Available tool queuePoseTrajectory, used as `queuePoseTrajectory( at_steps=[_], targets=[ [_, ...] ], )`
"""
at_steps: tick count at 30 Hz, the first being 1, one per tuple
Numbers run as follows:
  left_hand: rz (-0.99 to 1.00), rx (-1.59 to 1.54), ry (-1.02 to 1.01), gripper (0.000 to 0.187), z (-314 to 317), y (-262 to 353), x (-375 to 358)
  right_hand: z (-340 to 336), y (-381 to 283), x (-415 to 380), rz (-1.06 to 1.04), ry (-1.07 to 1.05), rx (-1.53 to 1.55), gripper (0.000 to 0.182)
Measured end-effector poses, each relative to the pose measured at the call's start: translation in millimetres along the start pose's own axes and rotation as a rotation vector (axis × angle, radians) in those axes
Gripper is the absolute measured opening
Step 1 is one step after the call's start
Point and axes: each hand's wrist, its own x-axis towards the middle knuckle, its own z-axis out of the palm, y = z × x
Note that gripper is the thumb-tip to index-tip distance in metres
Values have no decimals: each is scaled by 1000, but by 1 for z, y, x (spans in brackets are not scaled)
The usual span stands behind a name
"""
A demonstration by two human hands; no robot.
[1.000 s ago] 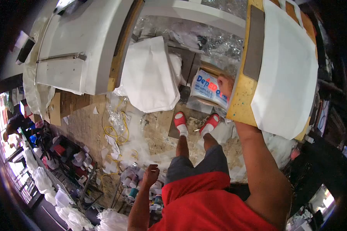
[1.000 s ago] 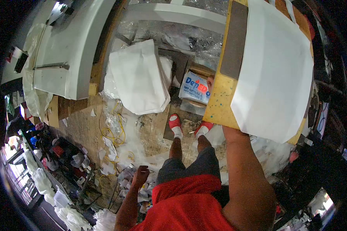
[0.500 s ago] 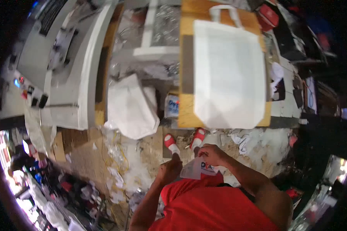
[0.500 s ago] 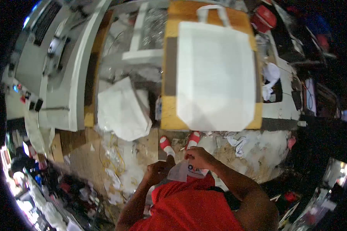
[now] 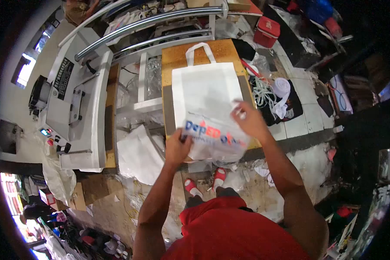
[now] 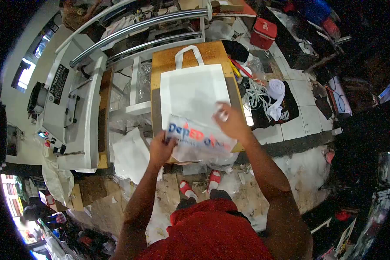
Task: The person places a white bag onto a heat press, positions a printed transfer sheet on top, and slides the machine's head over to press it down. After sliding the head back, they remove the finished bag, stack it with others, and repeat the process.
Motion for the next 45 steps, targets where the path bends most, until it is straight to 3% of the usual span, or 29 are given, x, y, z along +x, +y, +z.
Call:
queuePoseTrajectory(
  at_steps=[1,2,5,7,9,12,19,21,22,24,25,27,28,45],
  targets=[
    [-79,-157,41,22,2,-3,18,-7,4,10,-177,292,-123,40],
    [-144,-193,82,24,5,-5,37,-15,5,18,-195,435,-116,34],
    [-221,-289,163,28,32,-63,90,-6,26,23,-275,529,-172,32],
    [-293,-358,127,32,33,-45,101,18,35,16,-351,549,-211,37],
    [-282,-238,184,36,40,-50,112,37,42,13,-275,363,-236,44],
    [-213,-179,177,37,44,-51,116,55,46,11,-304,328,-295,46],
    [-259,-171,216,41,46,-42,110,64,65,8,-342,550,-210,51],
    [-308,-95,207,47,46,-48,114,61,65,8,-261,318,-381,49],
    [-307,-96,208,47,41,-32,106,62,69,7,-262,319,-382,49],
    [-25,224,427,47,33,-3,82,67,73,8,-270,305,-479,46],
    [-27,225,428,47,32,-5,75,68,72,8,-271,303,-478,46],
    [270,526,359,43,31,-11,61,70,73,8,-259,311,-479,46],
    [302,556,361,40,35,-18,58,70,73,8,-259,311,-478,46],
    [320,530,406,40,41,-33,55,72,73,7,-257,311,-472,49]
  ],
)
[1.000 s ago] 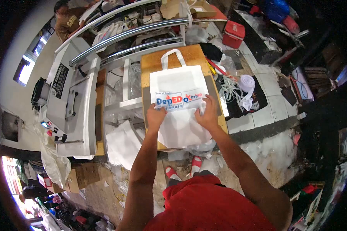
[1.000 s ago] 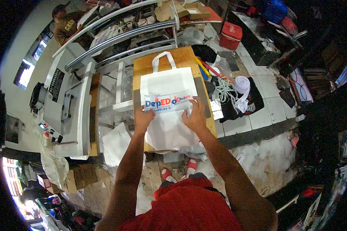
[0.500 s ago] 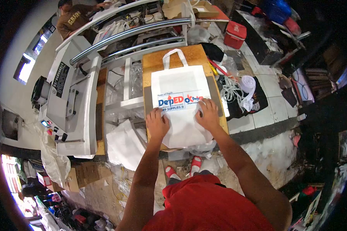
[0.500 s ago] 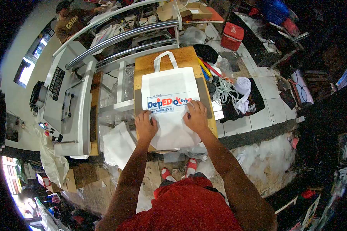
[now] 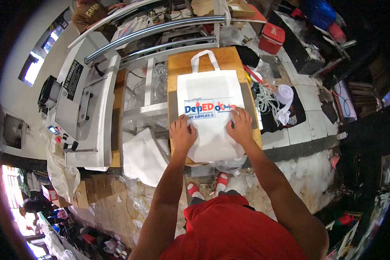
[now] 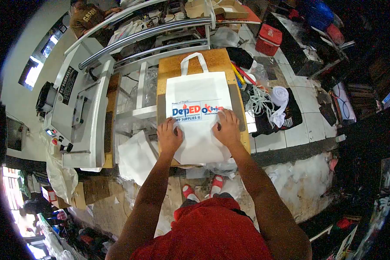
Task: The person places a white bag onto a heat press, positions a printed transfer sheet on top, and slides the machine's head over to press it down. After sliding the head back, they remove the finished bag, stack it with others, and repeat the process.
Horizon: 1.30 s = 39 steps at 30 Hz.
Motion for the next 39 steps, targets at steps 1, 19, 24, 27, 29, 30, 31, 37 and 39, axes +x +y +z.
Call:
queuePoseTrajectory(
  at_steps=[1,19,24,27,29,30,31,37,39],
  targets=[
    [4,-3,-3,40,0,0,0,0,0,0,1,0,0,49],
    [25,5,14,36,-4,2,-1,4,1,0,29,43,18,49],
    [43,0,38,36,-2,1,-1,2,1,0,26,43,6,49],
    [37,4,30,36,-2,1,-1,2,1,0,25,39,12,49],
    [44,1,32,36,-1,0,-1,2,1,0,20,44,13,49],
    [44,1,34,36,-1,0,0,2,1,1,16,51,16,49],
    [42,2,20,37,-1,-1,0,2,1,2,15,52,16,49],
    [40,6,-3,38,0,-3,-1,2,0,1,20,48,10,49],
    [39,10,-10,38,0,-3,-1,1,0,0,33,66,6,48]
  ],
)
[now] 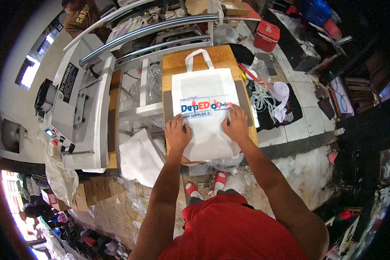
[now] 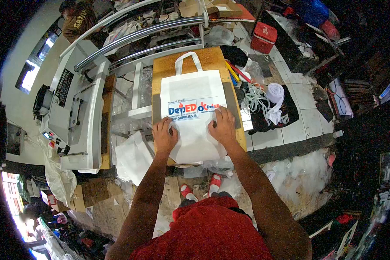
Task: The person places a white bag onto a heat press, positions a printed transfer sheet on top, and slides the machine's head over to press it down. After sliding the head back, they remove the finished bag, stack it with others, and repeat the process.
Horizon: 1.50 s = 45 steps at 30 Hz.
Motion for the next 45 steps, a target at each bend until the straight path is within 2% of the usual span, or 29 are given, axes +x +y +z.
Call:
queuePoseTrajectory(
  at_steps=[27,30,32,34,36,37,39,41,42,43,44,45],
  targets=[
    [-14,-9,33,36,1,-1,0,1,1,0,12,-53,-7,49],
    [21,-55,72,35,-1,-4,0,3,2,1,32,-52,7,53],
    [-86,-284,174,31,-4,-16,-3,2,1,1,26,-34,16,55],
    [-164,-310,171,27,-32,-34,-7,1,1,2,19,-12,27,58],
    [-52,-318,340,25,-83,-54,-10,4,0,0,53,4,20,60],
    [-124,-250,367,24,-114,-73,-14,9,7,-2,29,30,37,61],
    [-57,115,446,22,-180,-126,-17,16,11,-4,-5,41,41,66],
    [-230,284,459,25,-256,-163,-11,28,18,-9,-99,104,15,70],
    [-253,447,437,29,-292,-175,-6,22,11,-6,-66,55,-23,69],
    [-268,574,461,34,-316,-211,-9,26,15,-7,-156,136,-15,68],
    [-240,686,449,37,-338,-237,-12,21,13,-6,-90,48,-13,65],
    [-381,693,373,43,-358,-246,-9,16,4,-4,-46,50,32,64]
  ],
)
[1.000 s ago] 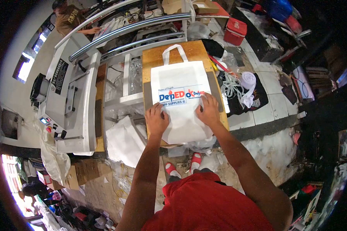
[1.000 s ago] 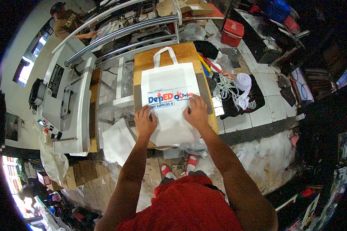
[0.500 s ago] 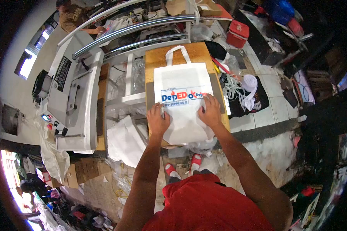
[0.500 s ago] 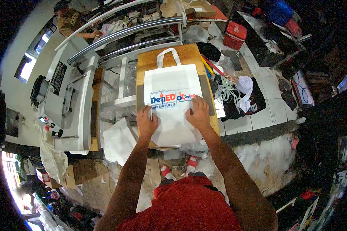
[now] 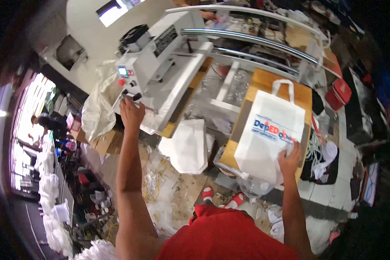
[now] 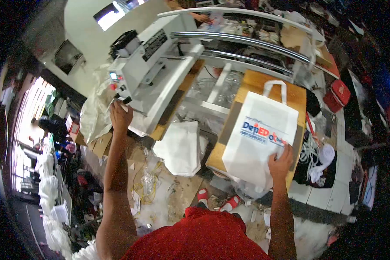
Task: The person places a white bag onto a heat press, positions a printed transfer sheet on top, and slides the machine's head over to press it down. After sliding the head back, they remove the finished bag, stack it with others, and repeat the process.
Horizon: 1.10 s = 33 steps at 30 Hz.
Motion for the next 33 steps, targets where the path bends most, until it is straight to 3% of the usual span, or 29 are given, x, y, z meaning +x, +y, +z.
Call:
queuePoseTrajectory(
  at_steps=[3,6,10,11,14,15,22,24,26,33],
  targets=[
    [-40,81,-83,47,8,-31,17,-5,-6,4,38,-38,-24,65],
    [144,237,-183,44,26,-44,26,0,-3,4,56,-42,-24,67],
    [113,291,-454,31,39,-46,38,0,7,0,20,-61,9,69],
    [242,352,-456,32,53,-62,36,-1,4,-1,32,-44,-53,68],
    [162,310,-434,42,32,-33,30,-2,1,-2,65,-18,-65,69],
    [123,320,-527,39,15,-12,31,-4,0,-1,72,-31,-53,68],
    [391,43,-421,31,0,54,2,-14,-7,3,90,-44,-19,65],
    [386,-279,-529,26,2,76,-9,-11,-3,1,92,-17,-38,67],
    [517,-382,-381,22,3,97,-28,-11,-2,2,61,-1,-28,68],
    [600,-610,-316,17,-37,209,-72,-21,-4,8,152,-47,80,73]
  ],
)
